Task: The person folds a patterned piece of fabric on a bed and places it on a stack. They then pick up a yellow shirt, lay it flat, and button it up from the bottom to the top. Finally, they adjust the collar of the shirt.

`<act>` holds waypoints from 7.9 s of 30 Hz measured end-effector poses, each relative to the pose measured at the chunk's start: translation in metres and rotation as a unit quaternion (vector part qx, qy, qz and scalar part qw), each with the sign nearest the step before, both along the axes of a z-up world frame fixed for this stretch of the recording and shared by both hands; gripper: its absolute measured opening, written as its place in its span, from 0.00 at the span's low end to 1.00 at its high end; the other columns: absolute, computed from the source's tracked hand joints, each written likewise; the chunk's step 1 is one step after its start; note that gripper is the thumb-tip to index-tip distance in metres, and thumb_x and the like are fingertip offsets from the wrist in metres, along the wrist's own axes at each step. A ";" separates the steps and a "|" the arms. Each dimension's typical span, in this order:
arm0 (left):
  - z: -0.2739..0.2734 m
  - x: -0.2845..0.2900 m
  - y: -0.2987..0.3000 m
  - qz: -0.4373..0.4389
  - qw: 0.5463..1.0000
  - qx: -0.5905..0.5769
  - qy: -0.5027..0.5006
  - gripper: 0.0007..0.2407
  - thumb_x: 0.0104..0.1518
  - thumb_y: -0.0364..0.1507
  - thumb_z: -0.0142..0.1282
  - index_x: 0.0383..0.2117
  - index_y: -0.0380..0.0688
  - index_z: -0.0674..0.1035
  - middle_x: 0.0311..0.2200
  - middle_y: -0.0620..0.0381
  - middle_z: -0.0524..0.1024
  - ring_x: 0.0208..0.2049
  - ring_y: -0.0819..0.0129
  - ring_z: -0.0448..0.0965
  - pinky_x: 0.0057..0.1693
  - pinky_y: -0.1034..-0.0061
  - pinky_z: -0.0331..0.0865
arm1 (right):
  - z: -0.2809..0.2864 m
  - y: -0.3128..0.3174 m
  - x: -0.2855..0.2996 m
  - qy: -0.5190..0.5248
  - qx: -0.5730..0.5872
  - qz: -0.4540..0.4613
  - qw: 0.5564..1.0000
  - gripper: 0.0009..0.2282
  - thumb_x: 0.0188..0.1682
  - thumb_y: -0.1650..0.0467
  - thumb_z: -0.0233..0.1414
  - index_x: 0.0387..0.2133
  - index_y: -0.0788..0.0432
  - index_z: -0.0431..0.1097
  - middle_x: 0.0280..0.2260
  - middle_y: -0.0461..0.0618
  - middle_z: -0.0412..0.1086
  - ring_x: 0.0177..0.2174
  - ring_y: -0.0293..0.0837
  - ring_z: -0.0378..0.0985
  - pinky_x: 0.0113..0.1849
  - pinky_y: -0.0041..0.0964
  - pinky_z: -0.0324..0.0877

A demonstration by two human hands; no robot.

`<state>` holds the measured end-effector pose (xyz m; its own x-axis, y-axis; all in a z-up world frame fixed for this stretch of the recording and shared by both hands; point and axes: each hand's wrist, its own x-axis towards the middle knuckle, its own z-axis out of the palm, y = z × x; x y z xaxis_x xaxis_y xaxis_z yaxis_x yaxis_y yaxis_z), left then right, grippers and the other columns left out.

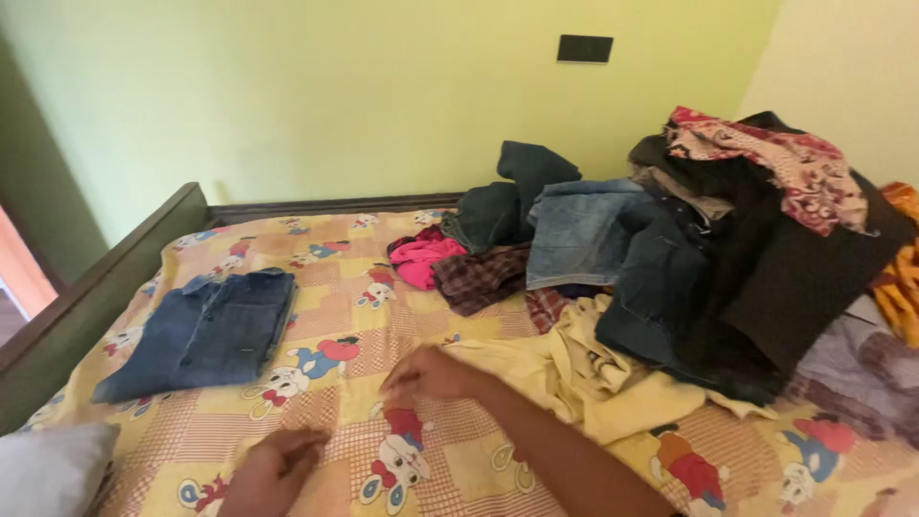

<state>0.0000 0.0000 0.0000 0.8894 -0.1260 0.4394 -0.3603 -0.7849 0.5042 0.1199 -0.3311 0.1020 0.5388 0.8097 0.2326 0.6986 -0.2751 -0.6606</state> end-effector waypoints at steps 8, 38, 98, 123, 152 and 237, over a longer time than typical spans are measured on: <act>-0.027 0.038 0.021 0.189 0.978 0.073 0.047 0.09 0.56 0.35 0.53 0.41 0.62 0.81 0.19 0.49 0.82 0.22 0.55 0.85 0.35 0.62 0.78 | 0.225 -0.296 0.018 -0.444 -0.010 -0.576 0.686 0.14 0.44 0.76 0.55 0.45 0.59 0.74 0.43 0.61 0.74 0.44 0.62 0.75 0.46 0.56 0.69; 0.117 -0.078 -0.078 0.340 0.937 -0.054 -0.065 0.24 0.47 0.45 0.65 0.47 0.45 0.80 0.52 0.37 0.71 0.52 0.42 0.67 0.55 0.49 0.60 | 0.075 0.005 -0.145 0.039 0.024 -0.088 0.995 0.17 0.49 0.71 0.57 0.52 0.56 0.73 0.38 0.49 0.80 0.38 0.40 0.82 0.44 0.36 0.77; 0.241 -0.167 -0.129 -0.394 0.748 -0.518 0.127 0.08 0.41 0.27 0.52 0.25 0.41 0.66 0.44 0.48 0.77 0.41 0.63 0.70 0.54 0.74 0.62 | 0.149 -0.041 -0.229 -0.136 0.193 -0.187 0.954 0.06 0.43 0.75 0.59 0.33 0.63 0.77 0.31 0.48 0.79 0.32 0.40 0.83 0.37 0.33 0.75; 0.204 -0.136 -0.102 0.117 0.979 -0.007 -0.169 0.04 0.53 0.28 0.61 0.30 0.50 0.87 0.27 0.60 0.83 0.42 0.61 0.75 0.59 0.55 0.53 | 0.168 -0.069 -0.248 -0.400 0.238 -0.377 0.801 0.18 0.43 0.87 0.53 0.44 0.61 0.77 0.35 0.56 0.70 0.34 0.43 0.76 0.38 0.32 0.70; 0.232 -0.180 -0.041 0.495 0.851 -0.120 -0.126 0.12 0.55 0.28 0.57 0.46 0.52 0.83 0.30 0.41 0.81 0.34 0.47 0.83 0.41 0.57 0.73 | 0.155 -0.067 -0.210 -0.306 0.336 -0.441 0.774 0.04 0.60 0.74 0.57 0.42 0.64 0.78 0.35 0.54 0.77 0.29 0.41 0.77 0.30 0.34 0.68; 0.107 -0.281 0.088 -0.140 0.981 0.097 -0.092 0.21 0.37 0.20 0.51 0.41 0.47 0.84 0.54 0.54 0.78 0.57 0.55 0.70 0.60 0.59 0.53 | 0.005 -0.284 -0.234 0.178 -0.290 -0.327 0.882 0.11 0.49 0.71 0.59 0.44 0.51 0.86 0.41 0.46 0.77 0.41 0.41 0.80 0.45 0.34 0.79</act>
